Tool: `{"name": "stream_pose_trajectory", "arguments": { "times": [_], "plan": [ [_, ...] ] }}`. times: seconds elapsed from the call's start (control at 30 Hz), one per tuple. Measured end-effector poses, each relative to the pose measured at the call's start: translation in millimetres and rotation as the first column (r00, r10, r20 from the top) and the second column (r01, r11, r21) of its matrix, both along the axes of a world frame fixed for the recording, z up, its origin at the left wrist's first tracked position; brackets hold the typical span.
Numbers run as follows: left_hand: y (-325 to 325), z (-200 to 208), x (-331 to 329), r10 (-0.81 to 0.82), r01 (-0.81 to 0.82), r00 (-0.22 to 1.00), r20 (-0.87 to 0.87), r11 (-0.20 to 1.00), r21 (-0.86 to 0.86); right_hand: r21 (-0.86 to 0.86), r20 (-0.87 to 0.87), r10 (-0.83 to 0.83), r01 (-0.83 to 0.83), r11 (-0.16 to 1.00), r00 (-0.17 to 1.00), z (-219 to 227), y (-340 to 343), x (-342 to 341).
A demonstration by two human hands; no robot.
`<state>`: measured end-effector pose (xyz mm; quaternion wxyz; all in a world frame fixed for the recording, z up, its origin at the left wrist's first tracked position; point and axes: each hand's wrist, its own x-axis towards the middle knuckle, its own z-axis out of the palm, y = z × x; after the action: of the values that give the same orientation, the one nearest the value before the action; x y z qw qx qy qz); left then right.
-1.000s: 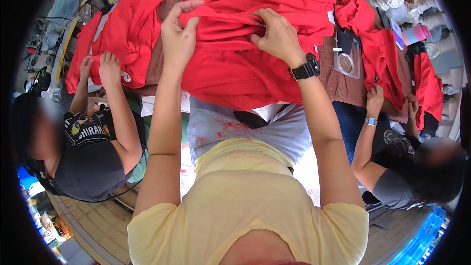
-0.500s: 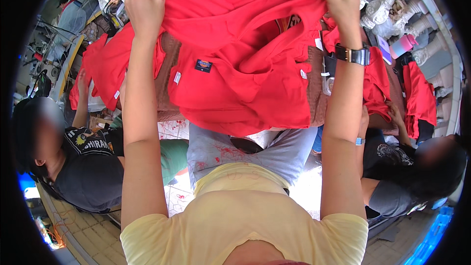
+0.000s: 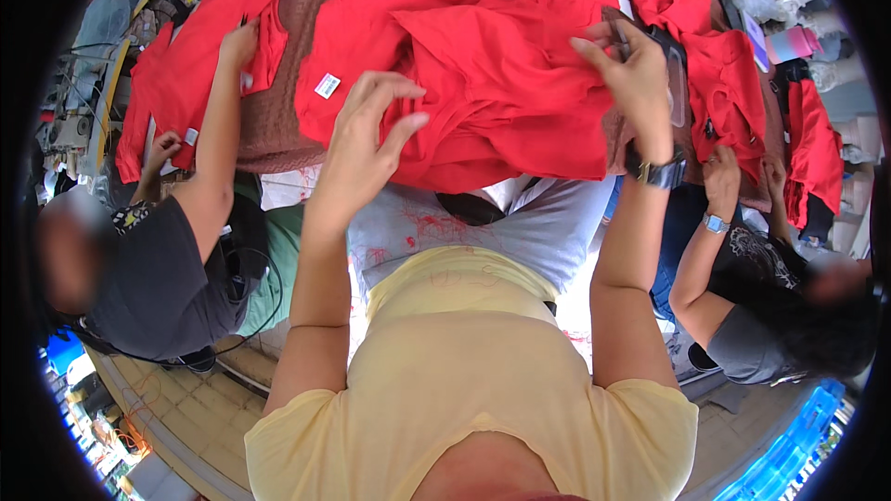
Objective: The person trims excess threads from several red shirts using small shears, picking up and setting down one shirt at a time on a work table.
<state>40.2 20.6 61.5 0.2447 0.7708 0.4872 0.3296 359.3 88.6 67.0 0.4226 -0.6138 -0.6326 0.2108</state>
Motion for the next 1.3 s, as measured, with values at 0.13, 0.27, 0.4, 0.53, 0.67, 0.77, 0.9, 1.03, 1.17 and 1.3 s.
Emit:
{"name": "stream_pose_trajectory", "arguments": {
  "times": [0.13, 0.27, 0.4, 0.53, 0.67, 0.77, 0.9, 1.03, 1.17, 1.3],
  "plan": [
    [21.2, -34.1, 37.0, 0.048, -0.021, 0.951, 0.306, 0.996, -0.091, 0.094, -0.042, 0.298, -0.293, 0.952, 0.954, -17.6, -23.8, -67.6],
    [45.4, -93.4, 49.7, 0.246, -0.228, 0.932, 0.268, 0.969, -0.095, 0.042, 0.105, 0.221, -0.226, 0.973, 0.970, -69.2, -15.1, -70.0],
    [48.4, -85.0, 66.5, 0.354, -0.349, 0.930, 0.096, 0.935, -0.063, 0.044, 0.017, 0.206, -0.207, 0.977, 0.978, -76.9, -17.9, -71.9],
    [49.0, -88.5, 74.3, 0.341, -0.335, 0.937, 0.079, 0.939, -0.080, 0.061, -0.051, 0.217, -0.214, 0.975, 0.975, -80.6, -18.5, -70.7],
    [34.6, -109.5, 58.6, 0.264, -0.156, 0.823, 0.503, 0.957, -0.246, 0.010, -0.154, 0.196, -0.197, 0.980, 0.968, -56.2, -35.2, -71.8],
    [30.7, -102.2, 63.1, 0.411, -0.258, 0.782, 0.469, 0.898, -0.356, 0.046, -0.210, 0.175, -0.169, 0.985, 0.962, -59.4, -41.4, -75.3],
    [37.7, -83.4, 81.5, 0.425, -0.334, 0.879, 0.218, 0.873, -0.356, 0.038, -0.221, 0.166, -0.162, 0.986, 0.961, -66.5, -36.6, -77.3],
    [32.5, -98.3, 60.6, 0.358, -0.153, 0.818, 0.450, 0.890, -0.429, 0.014, -0.265, 0.176, -0.178, 0.984, 0.948, -72.6, -39.6, -71.0],
    [16.6, -92.6, 44.2, 0.318, -0.022, 0.735, 0.599, 0.894, -0.448, 0.018, -0.261, 0.182, -0.183, 0.983, 0.948, -73.4, -44.7, -66.5],
    [8.5, -85.7, 45.4, 0.294, -0.014, 0.756, 0.584, 0.900, -0.435, 0.212, -0.067, 0.234, -0.215, 0.953, 0.970, -67.9, -51.0, -96.1]
  ]
}}
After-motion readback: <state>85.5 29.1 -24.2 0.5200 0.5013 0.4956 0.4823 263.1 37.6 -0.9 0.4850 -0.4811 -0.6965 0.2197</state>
